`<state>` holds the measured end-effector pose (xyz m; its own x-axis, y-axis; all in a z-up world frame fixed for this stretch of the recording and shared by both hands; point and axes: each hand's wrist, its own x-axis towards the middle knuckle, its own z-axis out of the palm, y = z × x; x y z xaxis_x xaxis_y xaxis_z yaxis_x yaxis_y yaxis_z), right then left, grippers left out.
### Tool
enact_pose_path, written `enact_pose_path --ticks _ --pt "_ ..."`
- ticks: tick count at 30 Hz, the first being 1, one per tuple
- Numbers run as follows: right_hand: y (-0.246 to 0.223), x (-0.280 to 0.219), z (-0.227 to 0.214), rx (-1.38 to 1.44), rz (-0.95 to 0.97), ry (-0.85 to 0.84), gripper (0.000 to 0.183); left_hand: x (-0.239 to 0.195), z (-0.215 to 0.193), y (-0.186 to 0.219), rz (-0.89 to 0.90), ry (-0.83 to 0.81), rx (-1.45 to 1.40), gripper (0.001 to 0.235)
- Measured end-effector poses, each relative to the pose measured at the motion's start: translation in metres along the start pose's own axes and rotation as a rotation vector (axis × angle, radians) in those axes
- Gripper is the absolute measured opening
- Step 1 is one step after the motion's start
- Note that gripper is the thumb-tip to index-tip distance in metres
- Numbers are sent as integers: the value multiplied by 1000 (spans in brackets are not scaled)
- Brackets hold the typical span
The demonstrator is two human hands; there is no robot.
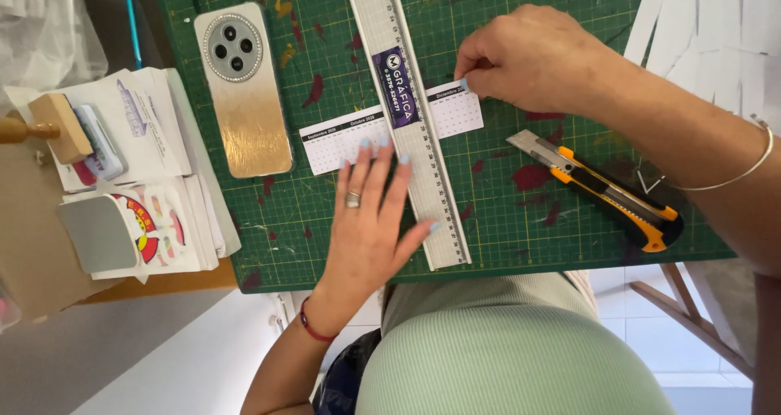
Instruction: The person uses a metal ruler and a utility knife to cut small rectangular pieces of paper on a green cutting mat. They align the ruler, make precise cuts, and then move the cut pieces aside.
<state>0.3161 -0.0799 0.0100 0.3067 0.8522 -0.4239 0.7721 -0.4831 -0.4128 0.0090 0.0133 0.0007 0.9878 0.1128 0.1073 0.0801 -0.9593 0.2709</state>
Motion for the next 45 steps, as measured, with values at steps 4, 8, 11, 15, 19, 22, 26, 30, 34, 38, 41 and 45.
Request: enact_pose_path --ticks 4,8,11,15,19,22,26,30,34,38,41,45 --pt "-2 0 -2 -11 9 -16 25 13 -4 -9 -26 10 110 80" --pt "-2 -2 -3 0 16 -5 24 20 -2 -16 -32 -17 111 83" --pt "-4 -3 -4 13 12 -14 24 20 -3 -17 -36 -43 89 84" --pt "-5 -3 -5 9 38 -26 25 20 -3 -16 -28 -28 82 84" --pt "-4 -2 -5 18 23 -13 25 20 -5 -15 -39 -38 74 83" --pt "-7 -4 -7 19 35 -24 25 21 -4 -16 -35 -33 98 84" --pt "-6 -3 -6 11 27 -15 24 24 -7 -15 -40 -29 103 83" --pt "-5 -1 -4 -3 35 -31 24 37 -19 -14 14 -29 124 75" --pt "-11 -4 -9 -8 51 -51 24 56 -28 -19 107 -31 212 68" --pt "-8 -3 -8 -12 51 -42 24 64 -24 -27 144 -55 269 69" --pt "-8 -3 -7 -5 40 -42 24 65 -19 -31 143 -71 191 68" --pt "-7 -2 -7 -22 53 -55 25 66 -20 -32 130 -69 164 69"
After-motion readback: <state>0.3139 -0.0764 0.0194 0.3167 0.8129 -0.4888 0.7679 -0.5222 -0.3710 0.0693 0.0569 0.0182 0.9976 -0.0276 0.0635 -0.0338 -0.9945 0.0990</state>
